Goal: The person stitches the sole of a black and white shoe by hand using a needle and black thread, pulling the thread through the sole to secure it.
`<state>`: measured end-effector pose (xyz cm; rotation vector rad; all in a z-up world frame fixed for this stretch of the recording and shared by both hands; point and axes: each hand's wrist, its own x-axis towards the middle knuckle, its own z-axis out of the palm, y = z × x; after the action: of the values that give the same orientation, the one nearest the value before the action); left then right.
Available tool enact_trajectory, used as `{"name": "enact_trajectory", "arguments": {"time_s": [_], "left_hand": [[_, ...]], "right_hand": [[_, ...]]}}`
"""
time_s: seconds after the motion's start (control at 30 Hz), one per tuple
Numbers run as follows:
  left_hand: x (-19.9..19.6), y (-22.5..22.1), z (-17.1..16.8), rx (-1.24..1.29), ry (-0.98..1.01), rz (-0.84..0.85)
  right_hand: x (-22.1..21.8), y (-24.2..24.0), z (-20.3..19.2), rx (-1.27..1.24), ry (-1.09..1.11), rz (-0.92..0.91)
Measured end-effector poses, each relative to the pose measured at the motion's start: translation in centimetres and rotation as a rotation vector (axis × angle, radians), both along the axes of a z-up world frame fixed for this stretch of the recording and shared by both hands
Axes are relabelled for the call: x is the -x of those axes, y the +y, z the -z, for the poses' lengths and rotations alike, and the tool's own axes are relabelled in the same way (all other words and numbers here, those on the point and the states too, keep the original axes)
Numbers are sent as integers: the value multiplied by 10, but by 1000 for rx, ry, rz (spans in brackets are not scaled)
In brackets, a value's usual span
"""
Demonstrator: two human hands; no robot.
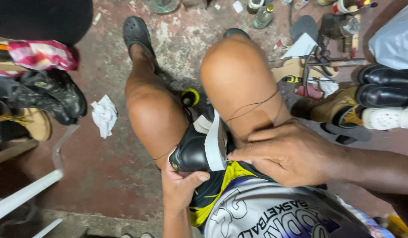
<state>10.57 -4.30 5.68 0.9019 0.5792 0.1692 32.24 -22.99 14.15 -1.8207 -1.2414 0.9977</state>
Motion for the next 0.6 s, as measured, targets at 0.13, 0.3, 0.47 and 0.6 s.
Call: {"name": "enact_trajectory", "arguments": {"time_s": [0.13, 0.3, 0.47, 0.6], "left_hand": [[-9, -3, -4, -19, 98, 82], [-21, 0, -15, -86, 136, 163], [-29, -4, -26, -87, 127, 180], [-37, 1, -27, -280, 82, 282]], "right_hand": [[-5, -2, 0, 31, 48, 45], [-7, 3, 6, -47, -43, 13], [-6, 4, 8, -14, -187, -38], [-9, 5, 4, -100, -397, -114]]}}
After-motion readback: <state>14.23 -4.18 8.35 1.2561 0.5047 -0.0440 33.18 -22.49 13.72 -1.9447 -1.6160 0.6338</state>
